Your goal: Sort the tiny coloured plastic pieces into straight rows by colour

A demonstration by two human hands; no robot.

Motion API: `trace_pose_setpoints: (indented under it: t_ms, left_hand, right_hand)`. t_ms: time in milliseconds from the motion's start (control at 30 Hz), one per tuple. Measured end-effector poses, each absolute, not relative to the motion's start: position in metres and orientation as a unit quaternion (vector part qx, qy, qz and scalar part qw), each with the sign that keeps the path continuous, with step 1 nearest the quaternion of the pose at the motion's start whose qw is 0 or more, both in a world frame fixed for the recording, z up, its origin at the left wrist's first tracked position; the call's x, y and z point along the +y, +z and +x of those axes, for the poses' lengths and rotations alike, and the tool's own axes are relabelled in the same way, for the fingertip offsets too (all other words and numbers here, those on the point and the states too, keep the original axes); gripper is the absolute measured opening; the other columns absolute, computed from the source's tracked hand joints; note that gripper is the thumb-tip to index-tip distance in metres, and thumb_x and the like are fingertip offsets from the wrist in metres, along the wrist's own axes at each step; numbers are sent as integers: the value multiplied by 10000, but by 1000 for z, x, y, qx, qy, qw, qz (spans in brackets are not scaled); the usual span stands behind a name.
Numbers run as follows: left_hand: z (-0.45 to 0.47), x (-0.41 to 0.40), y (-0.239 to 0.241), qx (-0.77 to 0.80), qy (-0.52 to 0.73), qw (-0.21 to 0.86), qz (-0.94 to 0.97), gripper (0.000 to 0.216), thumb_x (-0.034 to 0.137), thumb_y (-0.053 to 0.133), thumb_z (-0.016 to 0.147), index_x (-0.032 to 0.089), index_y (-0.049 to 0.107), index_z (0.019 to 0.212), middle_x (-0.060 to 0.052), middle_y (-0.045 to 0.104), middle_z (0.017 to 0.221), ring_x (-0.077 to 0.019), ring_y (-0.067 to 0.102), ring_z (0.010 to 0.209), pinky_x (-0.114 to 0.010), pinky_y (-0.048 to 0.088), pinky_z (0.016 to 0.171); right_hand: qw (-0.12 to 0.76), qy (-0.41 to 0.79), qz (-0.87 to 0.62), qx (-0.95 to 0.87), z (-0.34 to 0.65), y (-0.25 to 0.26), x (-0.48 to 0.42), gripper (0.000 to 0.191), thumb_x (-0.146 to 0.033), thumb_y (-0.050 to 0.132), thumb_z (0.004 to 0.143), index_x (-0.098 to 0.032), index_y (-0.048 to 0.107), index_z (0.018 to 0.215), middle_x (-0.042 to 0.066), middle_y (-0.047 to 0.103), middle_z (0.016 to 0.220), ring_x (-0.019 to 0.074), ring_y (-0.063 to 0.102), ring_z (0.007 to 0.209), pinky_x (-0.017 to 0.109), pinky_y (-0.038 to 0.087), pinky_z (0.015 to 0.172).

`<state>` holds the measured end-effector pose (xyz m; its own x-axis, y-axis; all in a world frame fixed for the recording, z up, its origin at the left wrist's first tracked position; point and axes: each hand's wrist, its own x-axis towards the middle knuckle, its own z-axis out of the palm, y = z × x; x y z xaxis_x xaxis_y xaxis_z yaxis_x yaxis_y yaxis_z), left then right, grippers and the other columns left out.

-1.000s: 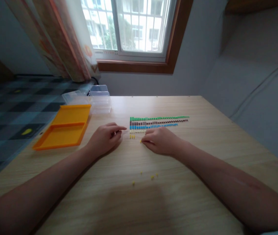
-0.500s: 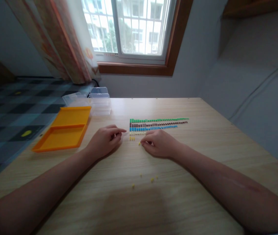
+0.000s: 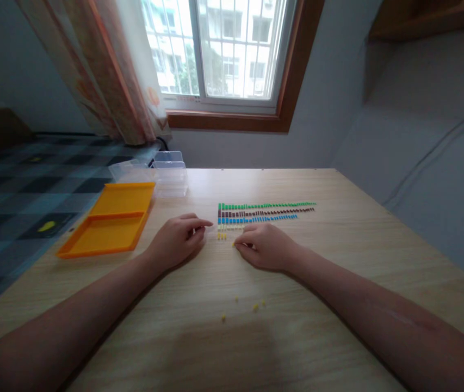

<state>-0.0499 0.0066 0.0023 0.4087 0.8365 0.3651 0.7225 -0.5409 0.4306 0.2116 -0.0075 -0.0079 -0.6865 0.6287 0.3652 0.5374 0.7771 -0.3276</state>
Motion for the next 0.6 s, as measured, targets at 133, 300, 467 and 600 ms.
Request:
trace_pose_setpoints:
  t_ms: [133,300,467,600]
  left_hand:
    - [-50,7,2,466,278,102,834,300,124,569,865,189,791,1055,-36,700,833,-143,584,668,-274,441,658]
    - [-50,6,2,469,281,111,830,289,122,570,861,192,793,1031,-34,704,847,-137,586,659,-268,445,650]
    - [-50,6,3,469,280,106,831,290,126,573,861,186,792,1041,-35,703,843,-137,587,644,-272,454,655]
    - [-50,6,2,472,276,109,830,293,128,569,861,182,793,1043,-37,704,847,-139,590,646,-273,455,653]
  right_hand:
    - [261,104,-317,-906,211,-7,-9,176,-187,593,911,-178,768,924,29,653,770,92,555,694,198,386,647]
    - [248,111,-317,-909,208,-6,-11,191,-198,582,926,-175,772,913,34,647,756,98,551,693,207,386,656]
    - [238,114,-350,-899,205,-9,-5,231,-235,555,958,-172,776,933,34,655,782,94,552,700,200,380,668]
    - [248,105,-356,-895,201,-12,3,253,-266,547,976,-187,786,982,37,655,791,98,551,715,201,373,678]
